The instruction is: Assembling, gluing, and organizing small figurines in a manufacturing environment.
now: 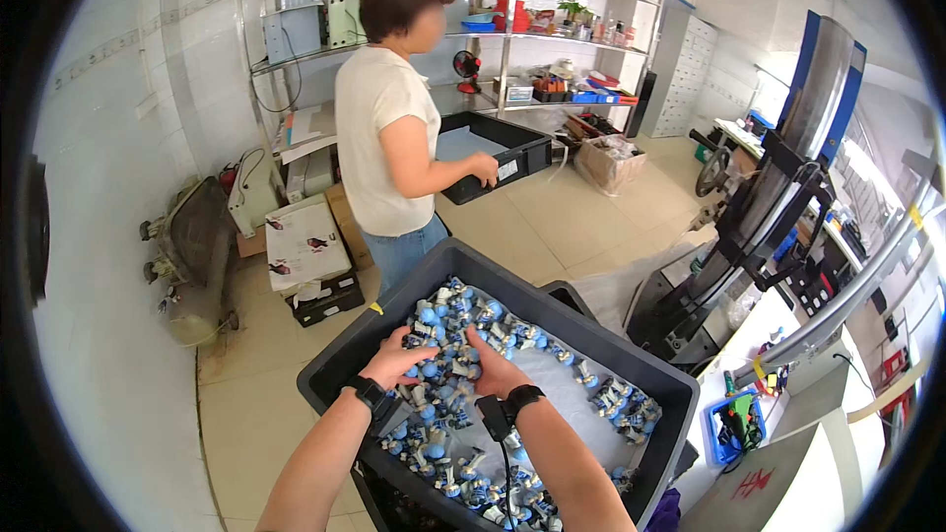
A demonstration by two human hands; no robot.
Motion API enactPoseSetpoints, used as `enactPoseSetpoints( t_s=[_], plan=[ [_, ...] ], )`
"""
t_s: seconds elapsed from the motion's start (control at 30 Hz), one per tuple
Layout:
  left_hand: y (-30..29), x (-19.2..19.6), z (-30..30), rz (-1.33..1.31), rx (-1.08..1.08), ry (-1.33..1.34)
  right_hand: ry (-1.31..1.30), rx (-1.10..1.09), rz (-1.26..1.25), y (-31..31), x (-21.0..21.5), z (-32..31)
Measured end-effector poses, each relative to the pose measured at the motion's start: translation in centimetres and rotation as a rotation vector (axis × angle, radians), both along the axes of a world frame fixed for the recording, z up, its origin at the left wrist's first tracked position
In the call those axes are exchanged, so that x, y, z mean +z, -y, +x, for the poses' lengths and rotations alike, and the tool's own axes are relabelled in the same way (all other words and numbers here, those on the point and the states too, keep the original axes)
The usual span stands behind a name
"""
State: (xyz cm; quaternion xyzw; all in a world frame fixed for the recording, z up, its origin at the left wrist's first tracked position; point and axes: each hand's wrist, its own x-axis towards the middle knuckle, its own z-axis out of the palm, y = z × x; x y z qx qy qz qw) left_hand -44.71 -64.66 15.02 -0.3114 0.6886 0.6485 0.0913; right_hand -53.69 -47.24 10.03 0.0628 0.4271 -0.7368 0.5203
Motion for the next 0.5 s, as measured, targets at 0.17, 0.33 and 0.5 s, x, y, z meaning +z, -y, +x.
enactPoseSetpoints(
  t_s=[0.17,0.33,0.5],
  plan=[
    [0.4,0.6,0.1,0.076,-0.023,-0.004,0.045,0.056,0.034,0.7,-2.0,-1.5],
    [-0.2,1.9,0.1,0.024,-0.041,-0.011,-0.054,0.132,0.12,2.1,1.4,-0.9],
    [0.3,2.3,0.3,0.171,-0.147,-0.026,-0.094,0.098,0.062,1.8,0.8,-0.8]
  ],
)
